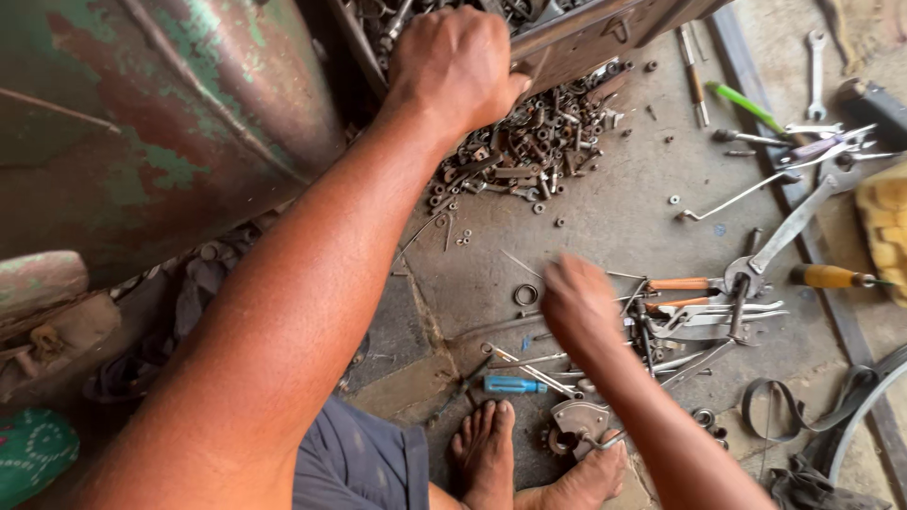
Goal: The person sits on the floor and sorts through a large pile of mixed nuts, bolts, and washers. They pick up individual pieces, inspect them, and place them into a metal tray or set them aside on the floor.
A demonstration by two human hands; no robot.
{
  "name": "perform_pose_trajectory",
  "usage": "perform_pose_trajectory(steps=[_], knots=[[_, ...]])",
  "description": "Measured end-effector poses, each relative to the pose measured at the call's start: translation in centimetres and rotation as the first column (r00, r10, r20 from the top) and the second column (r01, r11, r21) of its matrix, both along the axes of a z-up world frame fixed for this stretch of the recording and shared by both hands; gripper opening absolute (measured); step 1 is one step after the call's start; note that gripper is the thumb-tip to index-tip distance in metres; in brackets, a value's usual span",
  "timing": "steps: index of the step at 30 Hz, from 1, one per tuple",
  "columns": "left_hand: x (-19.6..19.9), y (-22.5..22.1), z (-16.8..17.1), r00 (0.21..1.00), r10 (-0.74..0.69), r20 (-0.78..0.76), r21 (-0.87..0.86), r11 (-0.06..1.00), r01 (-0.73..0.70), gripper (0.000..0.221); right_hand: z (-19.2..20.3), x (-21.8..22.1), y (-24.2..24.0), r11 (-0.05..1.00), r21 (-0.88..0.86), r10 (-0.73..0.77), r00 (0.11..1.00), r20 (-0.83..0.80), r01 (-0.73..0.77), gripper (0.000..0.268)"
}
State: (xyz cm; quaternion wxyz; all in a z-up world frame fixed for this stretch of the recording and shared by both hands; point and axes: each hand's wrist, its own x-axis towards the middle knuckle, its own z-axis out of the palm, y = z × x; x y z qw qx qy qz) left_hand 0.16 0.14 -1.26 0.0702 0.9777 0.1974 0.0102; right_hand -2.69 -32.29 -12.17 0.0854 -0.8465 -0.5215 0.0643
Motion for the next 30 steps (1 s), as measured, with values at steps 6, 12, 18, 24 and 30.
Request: perform_pose_trajectory(steps=[6,12,18,24,30], knots=[[-0.1,0.0,-0.6,0.995,-0.050,0.084,0.049,0.998,0.046,0.057,3.3,-1.7,-9.4,0.849,-0.512,-0.164,0.986,-0.029,0.126,0.028],[0.1,-0.1,-0.5,1.000,-0.016,0.010,0.039,0.999,0.016,0.060,-0.2,-6.4,2.3,0.996,0.009,0.082,0.947,-0.309,-0.083,0.024],[0.0,-0.1,-1.0,0.982,-0.086,0.167,0.214,0.976,0.049,0.067,-4.8,-9.4,16.4,0.885,0.185,0.449,0.888,-0.102,-0.427,0.035],[0.1,-0.3,-1.2,0.996,-0.071,0.048,0.213,0.975,0.060,0.067,-2.2,-8.1,16.4,0.795,-0.113,0.585,0.803,-0.111,-0.595,0.024],[0.0,-0.3,-1.2,0.978,-0.087,0.189,0.164,0.985,0.056,0.060,5.2,-6.8,7.7,0.881,-0.169,0.451,0.893,0.009,-0.443,0.021]])
